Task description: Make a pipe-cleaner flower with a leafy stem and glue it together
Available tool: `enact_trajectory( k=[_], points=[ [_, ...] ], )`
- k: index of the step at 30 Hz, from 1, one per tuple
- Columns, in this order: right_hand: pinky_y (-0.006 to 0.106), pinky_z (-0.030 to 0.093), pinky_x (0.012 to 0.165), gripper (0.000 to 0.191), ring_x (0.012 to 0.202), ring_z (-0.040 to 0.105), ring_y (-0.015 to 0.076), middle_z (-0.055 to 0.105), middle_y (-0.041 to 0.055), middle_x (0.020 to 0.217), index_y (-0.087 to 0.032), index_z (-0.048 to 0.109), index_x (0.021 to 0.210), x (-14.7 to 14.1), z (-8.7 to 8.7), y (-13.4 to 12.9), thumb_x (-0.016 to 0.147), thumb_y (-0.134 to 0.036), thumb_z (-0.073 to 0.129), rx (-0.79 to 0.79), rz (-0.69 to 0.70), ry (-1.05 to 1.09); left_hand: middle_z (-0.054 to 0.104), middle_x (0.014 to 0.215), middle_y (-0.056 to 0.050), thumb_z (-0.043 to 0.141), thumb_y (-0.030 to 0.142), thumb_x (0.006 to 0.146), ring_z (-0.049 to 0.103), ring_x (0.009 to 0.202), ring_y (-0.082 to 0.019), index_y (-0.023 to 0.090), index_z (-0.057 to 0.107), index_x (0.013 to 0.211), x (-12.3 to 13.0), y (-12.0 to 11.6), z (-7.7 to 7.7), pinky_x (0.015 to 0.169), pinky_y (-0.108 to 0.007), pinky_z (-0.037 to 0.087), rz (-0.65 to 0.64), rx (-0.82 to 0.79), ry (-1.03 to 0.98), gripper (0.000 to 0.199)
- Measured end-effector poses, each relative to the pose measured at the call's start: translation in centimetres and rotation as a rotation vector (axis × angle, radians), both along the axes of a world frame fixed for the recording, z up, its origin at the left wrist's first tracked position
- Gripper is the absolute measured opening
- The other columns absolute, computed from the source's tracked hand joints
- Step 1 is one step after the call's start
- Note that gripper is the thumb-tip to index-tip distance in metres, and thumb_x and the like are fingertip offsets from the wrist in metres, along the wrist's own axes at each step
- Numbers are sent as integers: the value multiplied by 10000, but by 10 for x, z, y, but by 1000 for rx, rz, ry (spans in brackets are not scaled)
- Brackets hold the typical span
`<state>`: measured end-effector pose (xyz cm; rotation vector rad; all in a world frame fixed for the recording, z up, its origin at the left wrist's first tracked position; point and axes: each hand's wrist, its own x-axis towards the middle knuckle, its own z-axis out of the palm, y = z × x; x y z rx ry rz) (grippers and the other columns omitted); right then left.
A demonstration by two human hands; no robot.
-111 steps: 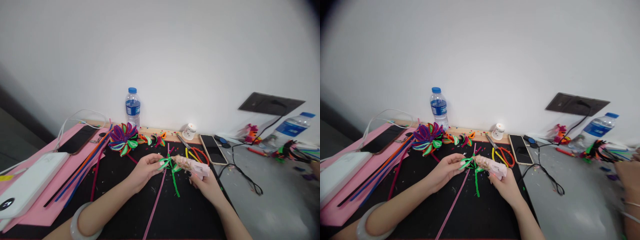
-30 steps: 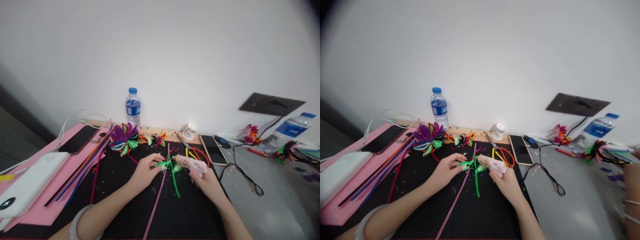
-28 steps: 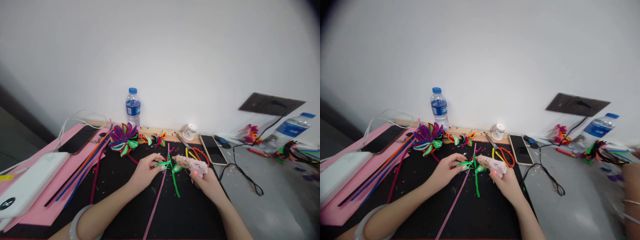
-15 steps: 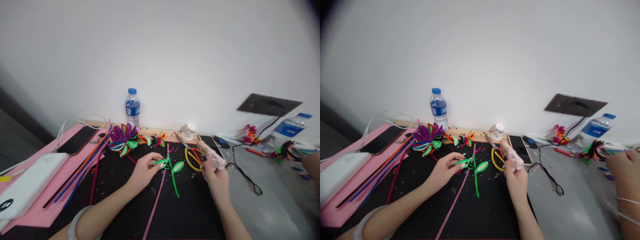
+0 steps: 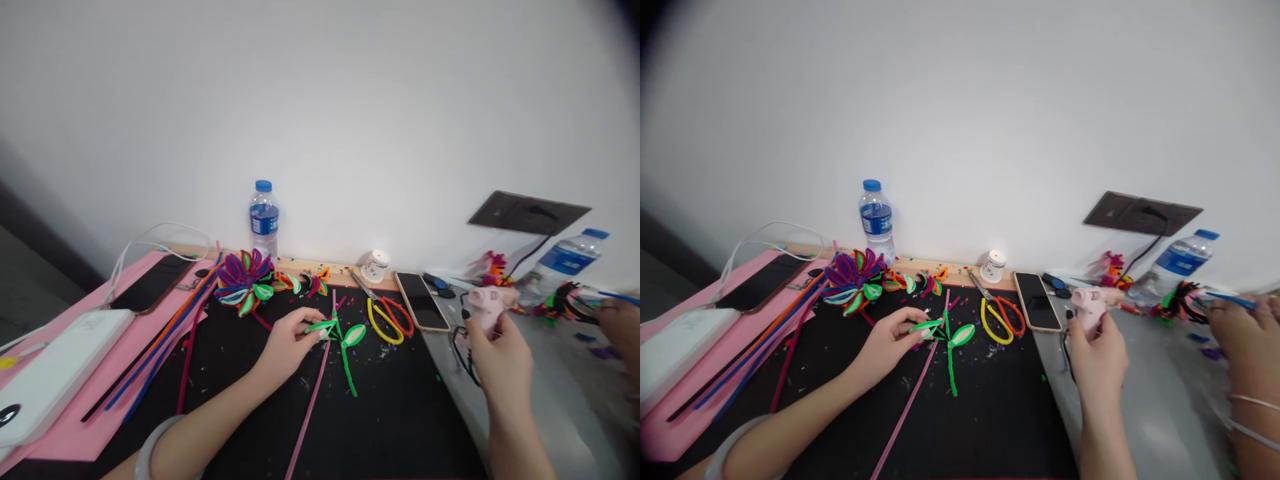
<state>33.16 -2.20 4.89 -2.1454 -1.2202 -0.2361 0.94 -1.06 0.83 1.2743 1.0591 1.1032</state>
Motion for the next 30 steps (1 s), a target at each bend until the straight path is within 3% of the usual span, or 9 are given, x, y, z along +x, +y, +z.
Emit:
enact_trajectory(
  k=[3, 6, 12, 16, 18, 22, 25, 27, 30],
  points=[
    [339, 388, 592, 437, 760, 561, 292, 605, 152, 833, -97, 534, 1017, 14, 9, -1, 720, -410, 469, -227, -141, -83, 594, 836, -15, 579, 188, 690, 616, 697, -136, 150, 572, 878, 0, -1, 1, 582, -215, 470, -5, 4, 14, 191],
    [370, 416, 692, 512, 909, 553, 336, 596, 207, 961, -55, 503, 1109, 32, 7, 1, 748, -409, 422, -353, -188, -118, 598, 825, -12, 572, 191, 698, 625, 663, -133, 147, 558, 883, 0, -2, 1, 586, -227, 477, -15, 5, 17, 190],
    [428, 435, 742, 516, 950, 568, 380, 591, 266, 1007, -31, 536, 1081, 71, -11, 10, 751, -405, 402, -682, -216, -70, 579, 618, 25, 580, 239, 725, 578, 519, -106, 147, 565, 870, -1, -3, -1, 523, -211, 428, -25, 63, 101, 172],
    [445, 421, 771, 569, 974, 561, 386, 590, 257, 1036, -60, 525, 1142, 79, -14, 10, 735, -447, 427, -785, -195, -44, 541, 529, 39, 581, 250, 738, 547, 481, -99, 146, 585, 865, -3, -3, -3, 500, -205, 399, -21, 102, 152, 164],
    [473, 419, 744, 613, 1009, 533, 407, 570, 282, 1054, -78, 528, 1161, 76, -12, 6, 723, -498, 440, -729, -211, -75, 566, 591, 22, 582, 229, 739, 560, 526, -101, 147, 594, 843, -4, -1, -5, 531, -208, 422, -21, 128, 137, 133],
    [508, 414, 666, 603, 1072, 469, 429, 554, 321, 1021, -93, 617, 1060, 64, 5, -2, 719, -554, 433, -431, -274, -188, 583, 802, -28, 604, 185, 718, 575, 680, -115, 144, 611, 764, -3, 1, -8, 611, -216, 459, -32, 224, 94, 62],
    [477, 426, 694, 420, 1000, 527, 384, 615, 238, 902, -131, 660, 978, 45, 26, -5, 696, -420, 546, -193, -186, -221, 567, 857, -46, 640, 189, 691, 575, 759, -136, 140, 617, 757, -1, 0, -8, 634, -222, 475, -66, 265, 52, 85],
    [429, 454, 657, 295, 853, 592, 321, 635, 169, 823, -159, 670, 922, 27, 38, -4, 696, -318, 565, -50, -85, -177, 571, 857, -53, 631, 205, 707, 574, 785, -144, 141, 618, 754, -1, -2, -6, 642, -226, 478, -84, 292, 50, 80],
    [346, 477, 651, 169, 880, 581, 249, 633, 125, 839, -173, 662, 813, -5, 46, -2, 724, -246, 538, 182, 55, -222, 583, 822, -52, 561, 208, 769, 565, 759, -130, 143, 610, 725, -1, -4, -1, 615, -210, 459, -69, 356, 131, 93]
  ],
)
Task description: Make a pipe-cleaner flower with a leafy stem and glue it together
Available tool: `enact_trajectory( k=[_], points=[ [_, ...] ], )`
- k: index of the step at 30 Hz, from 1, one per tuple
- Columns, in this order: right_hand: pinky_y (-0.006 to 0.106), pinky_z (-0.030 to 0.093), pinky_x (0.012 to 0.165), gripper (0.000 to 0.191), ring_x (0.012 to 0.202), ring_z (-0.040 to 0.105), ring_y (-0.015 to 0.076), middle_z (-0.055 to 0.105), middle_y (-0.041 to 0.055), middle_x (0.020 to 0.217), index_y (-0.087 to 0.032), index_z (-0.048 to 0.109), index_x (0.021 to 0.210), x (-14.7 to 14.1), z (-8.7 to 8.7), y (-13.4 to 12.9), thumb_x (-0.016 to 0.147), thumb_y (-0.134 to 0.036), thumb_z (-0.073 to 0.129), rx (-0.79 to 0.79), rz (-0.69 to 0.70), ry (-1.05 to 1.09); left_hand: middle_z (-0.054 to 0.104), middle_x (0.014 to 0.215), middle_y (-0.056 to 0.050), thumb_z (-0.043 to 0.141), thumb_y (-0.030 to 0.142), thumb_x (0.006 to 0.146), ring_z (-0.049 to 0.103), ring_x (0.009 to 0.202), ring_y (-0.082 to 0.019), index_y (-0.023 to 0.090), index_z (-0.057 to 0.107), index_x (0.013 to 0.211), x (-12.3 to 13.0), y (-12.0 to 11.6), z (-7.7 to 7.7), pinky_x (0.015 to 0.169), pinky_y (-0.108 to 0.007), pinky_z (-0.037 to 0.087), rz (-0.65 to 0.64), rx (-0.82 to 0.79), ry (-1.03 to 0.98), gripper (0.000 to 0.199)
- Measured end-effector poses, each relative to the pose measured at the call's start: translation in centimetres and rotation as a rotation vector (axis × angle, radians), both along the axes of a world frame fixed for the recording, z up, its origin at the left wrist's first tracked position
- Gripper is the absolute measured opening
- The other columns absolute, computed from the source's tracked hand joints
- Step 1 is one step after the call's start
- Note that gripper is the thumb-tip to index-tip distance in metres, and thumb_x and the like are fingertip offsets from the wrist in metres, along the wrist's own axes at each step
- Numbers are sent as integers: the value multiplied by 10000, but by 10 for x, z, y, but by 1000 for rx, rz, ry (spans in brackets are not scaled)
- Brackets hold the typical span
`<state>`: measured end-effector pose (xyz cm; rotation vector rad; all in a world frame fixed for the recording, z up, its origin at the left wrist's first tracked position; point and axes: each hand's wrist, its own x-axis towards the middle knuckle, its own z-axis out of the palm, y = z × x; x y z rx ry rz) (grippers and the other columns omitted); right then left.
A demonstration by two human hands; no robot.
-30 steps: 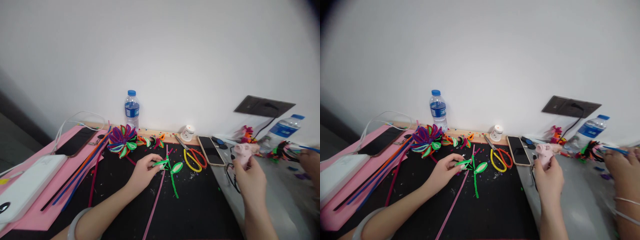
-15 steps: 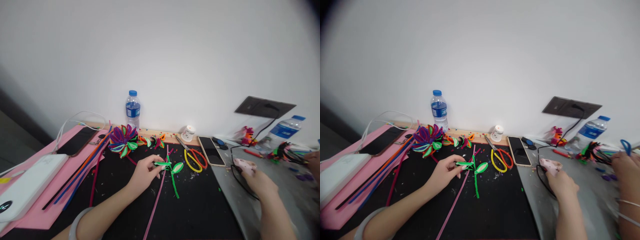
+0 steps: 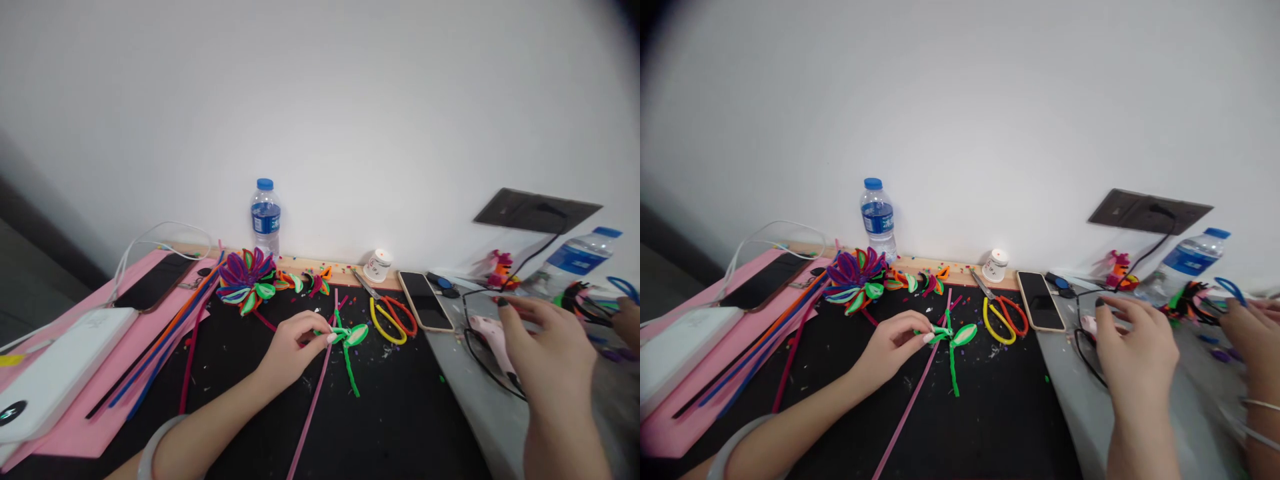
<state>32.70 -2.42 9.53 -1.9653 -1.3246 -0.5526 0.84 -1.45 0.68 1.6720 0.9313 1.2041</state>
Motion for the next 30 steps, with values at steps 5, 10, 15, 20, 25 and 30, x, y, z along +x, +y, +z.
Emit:
enact_trajectory(
  k=[5, 10, 15, 20, 25, 30],
  points=[
    [266, 508, 576, 140, 834, 575, 184, 596, 87, 957, -169, 617, 801, -40, -16, 12, 764, -248, 507, 99, 326, 39, 577, 810, -38, 559, 174, 765, 546, 728, -115, 156, 587, 748, -1, -1, 2, 589, -198, 424, 44, 81, 125, 38],
    [265, 504, 565, 131, 778, 573, 171, 579, 84, 948, -166, 605, 774, -63, -43, 27, 778, -223, 487, 21, 524, 112, 589, 805, -35, 617, 187, 730, 552, 739, -118, 155, 584, 726, 0, 0, -2, 661, -219, 431, -117, 143, 209, 46],
    [250, 484, 559, 131, 734, 569, 155, 572, 79, 938, -169, 582, 749, -74, -60, 26, 791, -222, 470, -73, 608, 167, 608, 830, -35, 594, 194, 755, 565, 785, -120, 159, 580, 737, 1, 1, -6, 734, -228, 436, -219, 170, 243, 42],
    [258, 476, 601, 137, 786, 570, 171, 577, 82, 939, -176, 574, 762, -77, -66, 20, 806, -210, 449, -177, 694, 228, 616, 836, -32, 548, 228, 789, 568, 785, -123, 171, 578, 757, 2, 1, -6, 739, -231, 434, -227, 162, 307, 72],
    [258, 476, 571, 136, 782, 566, 179, 580, 91, 929, -176, 568, 768, -79, -68, 18, 809, -212, 444, -215, 720, 290, 610, 831, -27, 533, 226, 798, 562, 783, -123, 176, 571, 770, 2, 2, -6, 739, -229, 425, -236, 147, 361, 69],
    [248, 463, 565, 134, 782, 567, 175, 580, 82, 928, -180, 569, 769, -80, -68, 17, 807, -201, 442, -248, 725, 317, 606, 839, -23, 524, 226, 804, 554, 785, -122, 177, 570, 788, 2, 2, -4, 740, -229, 417, -243, 136, 407, 69]
  ],
)
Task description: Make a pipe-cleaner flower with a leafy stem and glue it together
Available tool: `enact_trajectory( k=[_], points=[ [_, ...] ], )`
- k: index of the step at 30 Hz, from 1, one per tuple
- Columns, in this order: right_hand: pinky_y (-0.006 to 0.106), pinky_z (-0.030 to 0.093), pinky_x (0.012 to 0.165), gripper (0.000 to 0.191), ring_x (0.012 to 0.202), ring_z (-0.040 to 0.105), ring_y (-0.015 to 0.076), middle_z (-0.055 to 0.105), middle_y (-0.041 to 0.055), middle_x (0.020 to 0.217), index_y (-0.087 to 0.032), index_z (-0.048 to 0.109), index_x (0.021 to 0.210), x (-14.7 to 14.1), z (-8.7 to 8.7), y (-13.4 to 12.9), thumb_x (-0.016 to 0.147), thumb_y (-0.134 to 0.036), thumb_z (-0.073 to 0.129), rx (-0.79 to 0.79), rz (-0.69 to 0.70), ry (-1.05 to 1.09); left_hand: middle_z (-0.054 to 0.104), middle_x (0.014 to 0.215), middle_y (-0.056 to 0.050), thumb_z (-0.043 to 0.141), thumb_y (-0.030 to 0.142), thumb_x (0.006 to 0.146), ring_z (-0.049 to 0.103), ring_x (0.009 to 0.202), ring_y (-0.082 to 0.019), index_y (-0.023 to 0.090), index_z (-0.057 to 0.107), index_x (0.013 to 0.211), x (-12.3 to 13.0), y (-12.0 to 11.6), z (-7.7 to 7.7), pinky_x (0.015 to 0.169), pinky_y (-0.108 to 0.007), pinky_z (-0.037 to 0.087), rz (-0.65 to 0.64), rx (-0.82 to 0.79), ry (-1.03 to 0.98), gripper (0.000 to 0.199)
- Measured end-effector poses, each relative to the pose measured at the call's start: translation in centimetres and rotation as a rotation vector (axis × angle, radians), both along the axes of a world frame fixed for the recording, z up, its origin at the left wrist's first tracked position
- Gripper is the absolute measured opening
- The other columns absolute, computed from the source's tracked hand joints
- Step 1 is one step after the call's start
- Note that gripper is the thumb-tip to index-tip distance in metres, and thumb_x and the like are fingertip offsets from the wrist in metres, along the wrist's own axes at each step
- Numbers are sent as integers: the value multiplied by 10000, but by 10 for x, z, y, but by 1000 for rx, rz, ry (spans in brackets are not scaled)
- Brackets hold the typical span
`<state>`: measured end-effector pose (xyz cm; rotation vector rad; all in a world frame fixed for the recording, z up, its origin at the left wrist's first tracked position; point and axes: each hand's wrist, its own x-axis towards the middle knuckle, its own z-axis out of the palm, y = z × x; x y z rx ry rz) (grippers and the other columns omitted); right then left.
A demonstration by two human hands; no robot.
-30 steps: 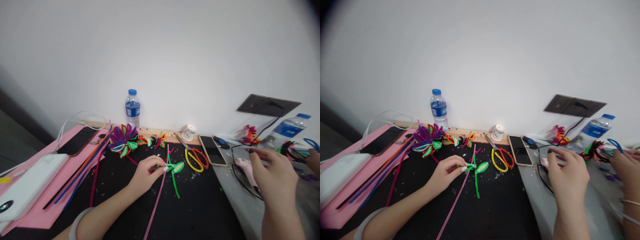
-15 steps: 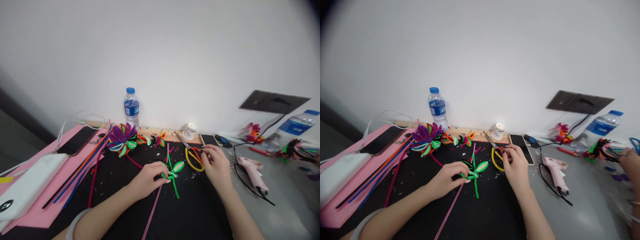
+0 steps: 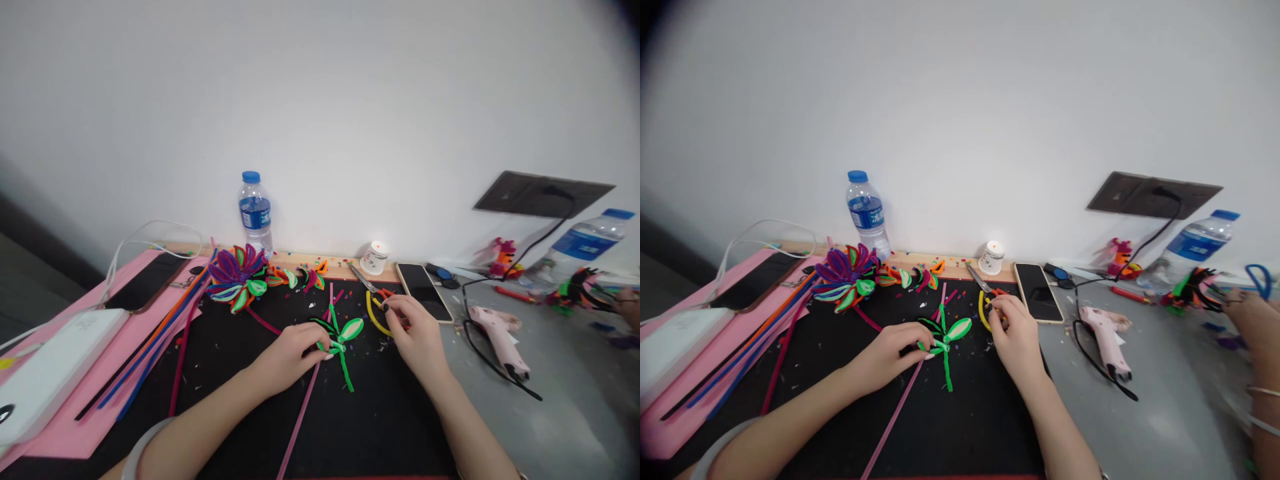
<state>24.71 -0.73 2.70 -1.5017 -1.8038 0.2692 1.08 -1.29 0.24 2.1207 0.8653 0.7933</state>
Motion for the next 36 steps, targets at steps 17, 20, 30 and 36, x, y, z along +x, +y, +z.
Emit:
enact_trajectory(
  k=[17, 20, 30, 36],
  points=[
    [247, 434, 571, 119, 658, 513, 124, 528, 57, 902, -197, 592, 772, -19, 1, -10, 784, -154, 481, -112, 308, -13, 604, 832, -20, 510, 236, 813, 548, 781, -123, 177, 565, 795, 0, 1, -1, 734, -232, 418, 1, 7, 43, 82],
    [271, 456, 687, 142, 824, 542, 158, 517, 50, 903, -207, 613, 793, -24, -1, -12, 767, -125, 500, -110, 393, 3, 605, 833, -20, 508, 241, 814, 547, 780, -124, 178, 566, 792, 0, 2, -2, 729, -233, 419, 1, 8, 39, 89],
    [268, 442, 799, 173, 894, 532, 142, 488, 38, 940, -203, 590, 810, -34, -7, -16, 766, -61, 502, -176, 472, -39, 603, 830, -11, 493, 229, 823, 550, 777, -117, 179, 555, 782, -1, 1, 0, 724, -217, 413, 12, 7, 62, 90],
    [284, 457, 792, 182, 881, 537, 150, 498, 35, 932, -210, 593, 797, -36, -10, -15, 757, -54, 509, -159, 465, -49, 604, 820, -13, 494, 227, 820, 544, 775, -123, 180, 565, 791, 0, 1, 0, 718, -232, 413, 16, 8, 67, 90]
  ],
)
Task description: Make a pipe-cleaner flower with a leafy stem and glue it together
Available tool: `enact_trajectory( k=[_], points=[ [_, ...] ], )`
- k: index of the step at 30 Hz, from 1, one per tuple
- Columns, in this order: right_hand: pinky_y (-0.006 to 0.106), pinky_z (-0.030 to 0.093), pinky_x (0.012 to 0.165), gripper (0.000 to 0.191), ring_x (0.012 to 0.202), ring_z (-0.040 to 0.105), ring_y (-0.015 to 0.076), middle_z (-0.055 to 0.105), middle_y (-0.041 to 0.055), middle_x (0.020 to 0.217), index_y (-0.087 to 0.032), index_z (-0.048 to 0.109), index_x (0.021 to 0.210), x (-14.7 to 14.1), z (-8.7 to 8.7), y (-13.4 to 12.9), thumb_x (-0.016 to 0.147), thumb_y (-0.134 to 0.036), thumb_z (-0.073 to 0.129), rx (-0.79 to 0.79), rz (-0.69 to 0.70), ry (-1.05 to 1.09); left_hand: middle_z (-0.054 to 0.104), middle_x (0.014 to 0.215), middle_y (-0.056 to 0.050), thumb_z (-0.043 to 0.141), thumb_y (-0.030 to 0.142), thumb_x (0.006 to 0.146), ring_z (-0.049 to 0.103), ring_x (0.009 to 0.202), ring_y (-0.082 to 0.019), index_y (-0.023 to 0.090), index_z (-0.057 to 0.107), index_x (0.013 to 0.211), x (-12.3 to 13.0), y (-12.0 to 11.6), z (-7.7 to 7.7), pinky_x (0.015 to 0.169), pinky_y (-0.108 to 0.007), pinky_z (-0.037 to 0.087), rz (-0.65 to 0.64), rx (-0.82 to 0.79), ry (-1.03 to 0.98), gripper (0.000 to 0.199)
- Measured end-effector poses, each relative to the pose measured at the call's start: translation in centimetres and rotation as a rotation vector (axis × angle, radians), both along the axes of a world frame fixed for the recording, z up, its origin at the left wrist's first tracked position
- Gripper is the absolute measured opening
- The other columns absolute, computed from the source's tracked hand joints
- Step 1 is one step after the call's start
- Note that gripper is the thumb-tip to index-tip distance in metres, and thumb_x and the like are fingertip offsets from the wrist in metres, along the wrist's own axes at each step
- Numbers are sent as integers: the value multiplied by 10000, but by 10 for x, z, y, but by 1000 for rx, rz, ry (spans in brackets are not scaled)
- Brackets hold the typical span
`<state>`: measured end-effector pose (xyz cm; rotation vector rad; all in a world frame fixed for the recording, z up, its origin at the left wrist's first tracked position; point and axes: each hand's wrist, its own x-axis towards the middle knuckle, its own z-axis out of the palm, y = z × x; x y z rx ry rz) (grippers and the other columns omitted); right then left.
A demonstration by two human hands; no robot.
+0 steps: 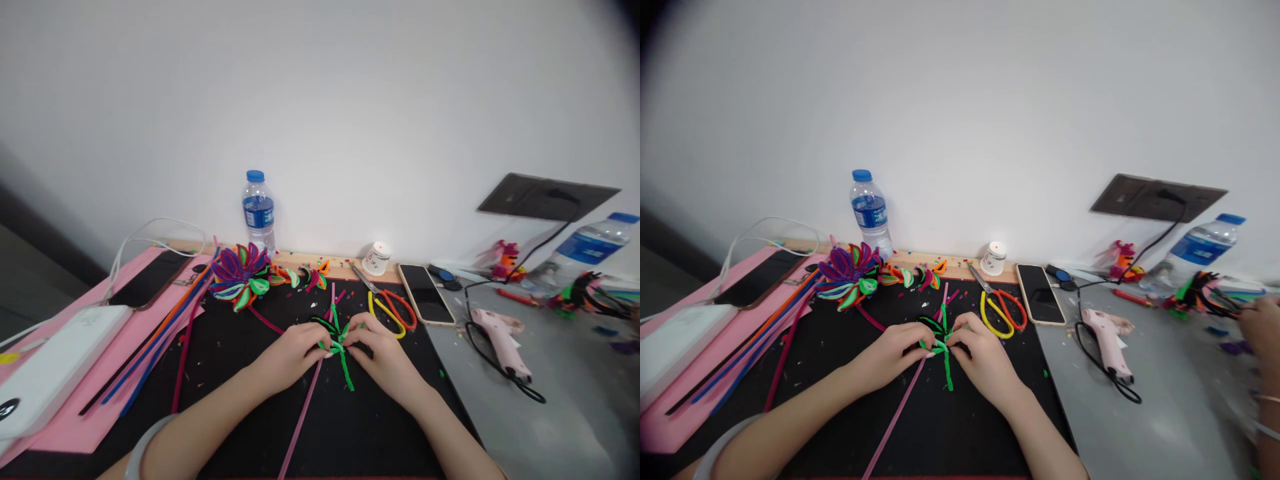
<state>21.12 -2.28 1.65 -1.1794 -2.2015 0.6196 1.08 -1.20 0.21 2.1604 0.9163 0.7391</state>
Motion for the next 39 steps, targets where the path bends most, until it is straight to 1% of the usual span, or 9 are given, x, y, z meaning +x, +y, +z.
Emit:
enact_trajectory(
  k=[6, 13, 23, 28, 39],
  points=[
    [270, 468, 770, 167, 861, 550, 149, 507, 31, 910, -213, 595, 769, -1, -3, 0, 760, -68, 515, 5, -12, -9, 604, 831, -11, 497, 221, 818, 545, 776, -122, 182, 559, 792, -1, 0, -3, 723, -228, 412, 0, 7, 0, 78],
    [282, 469, 767, 161, 851, 546, 151, 512, 35, 915, -216, 604, 776, -2, -4, 0, 778, -88, 507, -6, -8, -14, 596, 830, -5, 502, 215, 816, 545, 785, -119, 182, 550, 791, -1, 0, -3, 727, -217, 407, 5, 9, 14, 63],
    [250, 444, 771, 155, 853, 534, 134, 498, 27, 913, -204, 592, 781, -2, -5, 0, 783, -75, 505, -32, -4, -3, 589, 832, -8, 494, 221, 821, 538, 785, -119, 180, 552, 794, -1, 0, -1, 730, -221, 409, 5, 12, 9, 77],
    [252, 440, 765, 136, 849, 533, 137, 503, 34, 924, -201, 589, 797, -1, -6, 1, 789, -95, 505, -30, -44, 32, 586, 831, -5, 492, 217, 825, 538, 788, -113, 176, 543, 788, -1, -1, 0, 732, -215, 407, 2, 12, 17, 75],
    [251, 439, 767, 163, 865, 533, 137, 498, 26, 918, -206, 589, 775, -3, -9, 1, 765, -61, 516, -29, -19, 33, 579, 822, -4, 493, 220, 825, 535, 786, -114, 174, 546, 793, 0, 0, -2, 728, -217, 406, 2, 21, 16, 77]
  ],
)
